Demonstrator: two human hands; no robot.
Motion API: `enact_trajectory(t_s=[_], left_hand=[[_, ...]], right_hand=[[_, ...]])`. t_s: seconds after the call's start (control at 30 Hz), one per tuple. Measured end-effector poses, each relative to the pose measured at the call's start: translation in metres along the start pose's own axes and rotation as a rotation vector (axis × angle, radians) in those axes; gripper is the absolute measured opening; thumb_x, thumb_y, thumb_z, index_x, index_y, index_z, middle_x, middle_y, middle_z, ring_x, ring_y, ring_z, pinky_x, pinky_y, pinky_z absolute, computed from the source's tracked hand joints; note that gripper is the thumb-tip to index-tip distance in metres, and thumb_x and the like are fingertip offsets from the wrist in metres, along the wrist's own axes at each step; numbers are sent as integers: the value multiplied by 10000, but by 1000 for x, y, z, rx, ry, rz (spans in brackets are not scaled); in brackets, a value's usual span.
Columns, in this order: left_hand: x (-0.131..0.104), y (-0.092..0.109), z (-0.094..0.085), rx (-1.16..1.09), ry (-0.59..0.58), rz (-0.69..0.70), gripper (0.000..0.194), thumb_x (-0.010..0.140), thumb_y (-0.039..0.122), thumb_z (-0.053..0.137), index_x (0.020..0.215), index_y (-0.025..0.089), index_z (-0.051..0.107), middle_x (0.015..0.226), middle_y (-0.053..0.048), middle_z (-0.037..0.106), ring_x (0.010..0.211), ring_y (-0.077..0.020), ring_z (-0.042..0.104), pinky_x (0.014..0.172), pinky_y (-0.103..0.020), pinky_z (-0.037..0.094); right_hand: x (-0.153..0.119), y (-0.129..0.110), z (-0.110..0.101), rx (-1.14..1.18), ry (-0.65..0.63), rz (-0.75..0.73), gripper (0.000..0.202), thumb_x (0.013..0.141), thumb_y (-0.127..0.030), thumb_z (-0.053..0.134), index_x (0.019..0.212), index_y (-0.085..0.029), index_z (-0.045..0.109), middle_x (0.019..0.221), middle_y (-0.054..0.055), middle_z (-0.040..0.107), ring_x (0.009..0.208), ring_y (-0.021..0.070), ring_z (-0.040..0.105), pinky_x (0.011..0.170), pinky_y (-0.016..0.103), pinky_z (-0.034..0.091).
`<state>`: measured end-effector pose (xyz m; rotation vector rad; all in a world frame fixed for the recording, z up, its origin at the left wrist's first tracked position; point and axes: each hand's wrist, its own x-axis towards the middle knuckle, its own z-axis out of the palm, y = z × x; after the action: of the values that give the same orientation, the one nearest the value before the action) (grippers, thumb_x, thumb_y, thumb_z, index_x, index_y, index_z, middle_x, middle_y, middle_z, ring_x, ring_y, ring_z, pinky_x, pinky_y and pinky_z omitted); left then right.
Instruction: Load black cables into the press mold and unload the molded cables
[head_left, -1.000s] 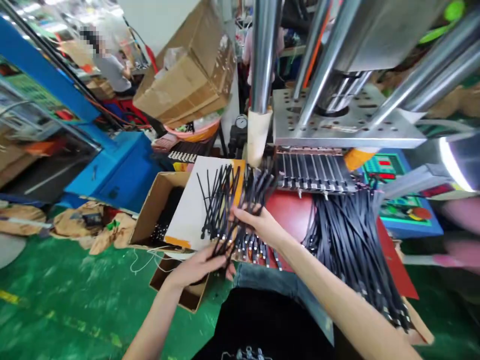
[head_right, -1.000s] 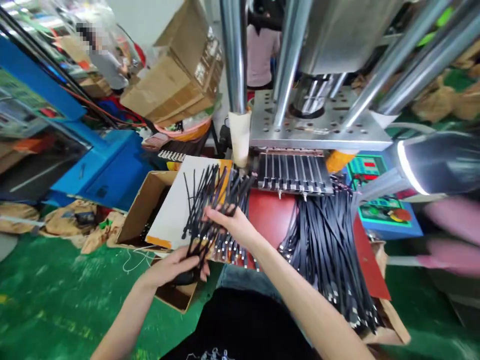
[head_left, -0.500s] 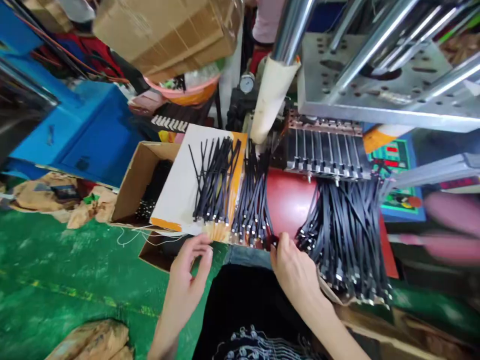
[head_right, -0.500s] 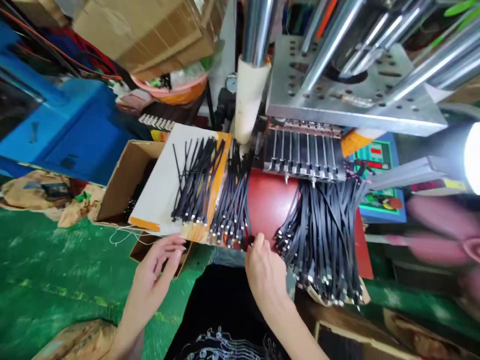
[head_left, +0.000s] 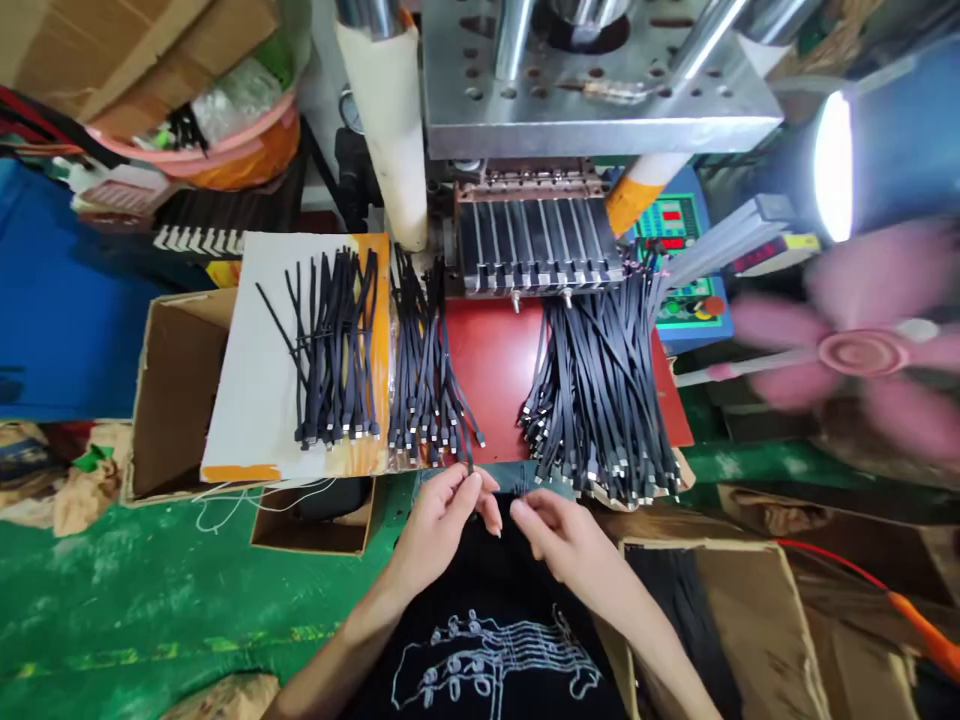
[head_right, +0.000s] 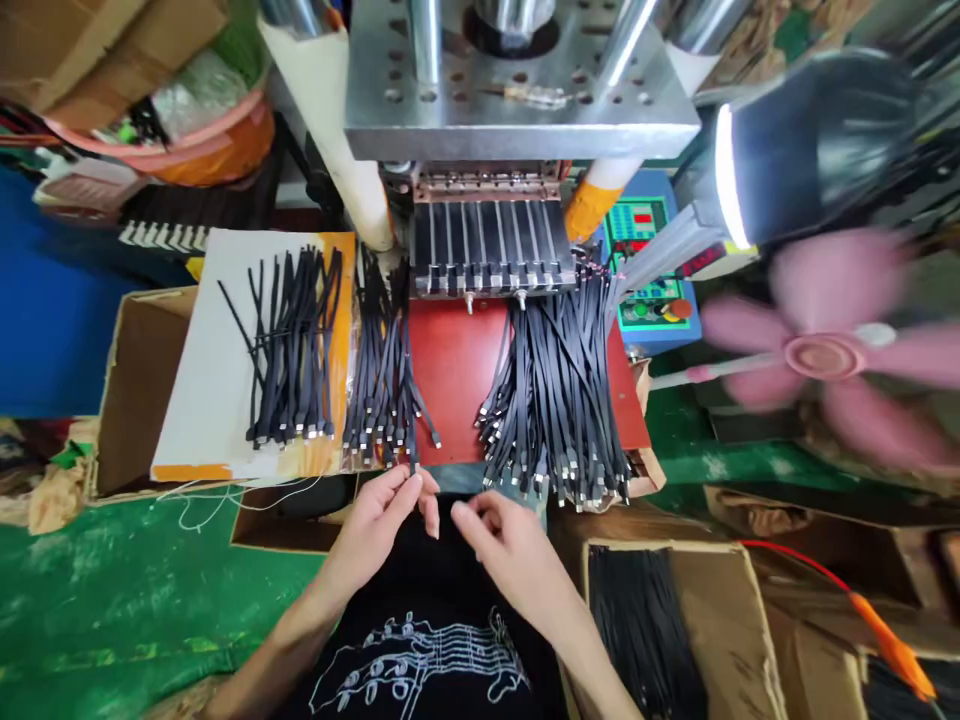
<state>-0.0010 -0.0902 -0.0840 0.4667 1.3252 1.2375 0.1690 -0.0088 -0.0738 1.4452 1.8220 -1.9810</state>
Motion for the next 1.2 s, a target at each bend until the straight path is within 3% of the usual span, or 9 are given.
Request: enact_trajectory(t_s=[0.1, 0.23, 0.4, 0.5, 0.63, 0.7, 0.83, 1.03, 1.2], left_hand=[[0, 9, -2, 318, -12, 46, 413, 1057, 541, 561, 983, 176, 741, 860, -72, 825, 809, -224, 783, 837, -331, 586], [9, 9, 2, 478, -43, 58, 409, 1055, 496, 544, 1008, 182, 803, 1029, -101, 853, 987, -279, 812, 963, -385, 591], [18, 11, 14, 66, -96, -62, 509, 944, 645, 701, 976, 147, 802, 904, -109, 847, 797, -257, 812, 880, -369, 630], [9, 23, 17, -146, -149, -78, 517, 928, 648, 744, 992, 137, 790, 758, -72, 812, 640, -194, 760, 733, -295, 618], [-13, 37, 17, 40, -288, 5, 488, 1023, 595, 648, 942, 137, 797, 705, -63, 795, 608, -172, 738, 696, -270, 596], [-20, 36, 16, 214, -298, 29, 508, 1050, 593, 592, 952, 144, 809, 749, -71, 816, 654, -190, 762, 782, -305, 609], [-18, 32, 9, 535, -236, 35, 462, 1067, 526, 559, 907, 188, 830, 864, -66, 848, 875, -250, 806, 973, -372, 590], [21, 80, -3, 523, -38, 342, 446, 984, 504, 690, 1312, 208, 754, 1241, -107, 804, 1133, -273, 746, 1027, -386, 580], [37, 124, -3, 581, -78, 512, 266, 1034, 358, 652, 902, 234, 847, 943, -56, 804, 873, -198, 734, 827, -301, 581]], right_hand=[[23, 6, 9, 508, 128, 85, 706, 769, -912, 605, 853, -212, 590, 512, -102, 412, 364, 68, 279, 337, 205, 190], [34, 9, 30, 870, 219, 8, 699, 677, -901, 729, 748, -238, 517, 450, -140, 302, 350, 45, 171, 320, 179, 109], [6, 38, 43, 426, 58, -329, 634, 973, -698, 570, 604, -183, 600, 399, -63, 396, 366, 58, 291, 415, 211, 218], [-10, 44, 18, 106, -136, -404, 544, 1001, -503, 614, 586, -157, 675, 463, -37, 469, 457, 70, 376, 488, 227, 259], [-10, 8, -26, 120, -382, -379, 370, 893, -548, 780, 933, -182, 804, 779, -1, 654, 626, 110, 535, 556, 227, 394], [0, -18, -32, 287, -190, -448, 450, 886, -621, 769, 1030, -195, 792, 841, 9, 648, 679, 126, 549, 605, 243, 445], [24, -51, -15, 413, 211, -547, 458, 1006, -566, 639, 770, -183, 726, 656, -29, 512, 588, 109, 450, 574, 251, 392], [33, -46, 3, 197, 200, -685, 381, 1035, -449, 634, 774, -205, 763, 709, 10, 590, 672, 152, 539, 642, 282, 429], [36, -42, 0, 103, 321, -769, 232, 1026, -342, 645, 919, -259, 833, 908, 64, 711, 807, 198, 663, 733, 308, 522]])
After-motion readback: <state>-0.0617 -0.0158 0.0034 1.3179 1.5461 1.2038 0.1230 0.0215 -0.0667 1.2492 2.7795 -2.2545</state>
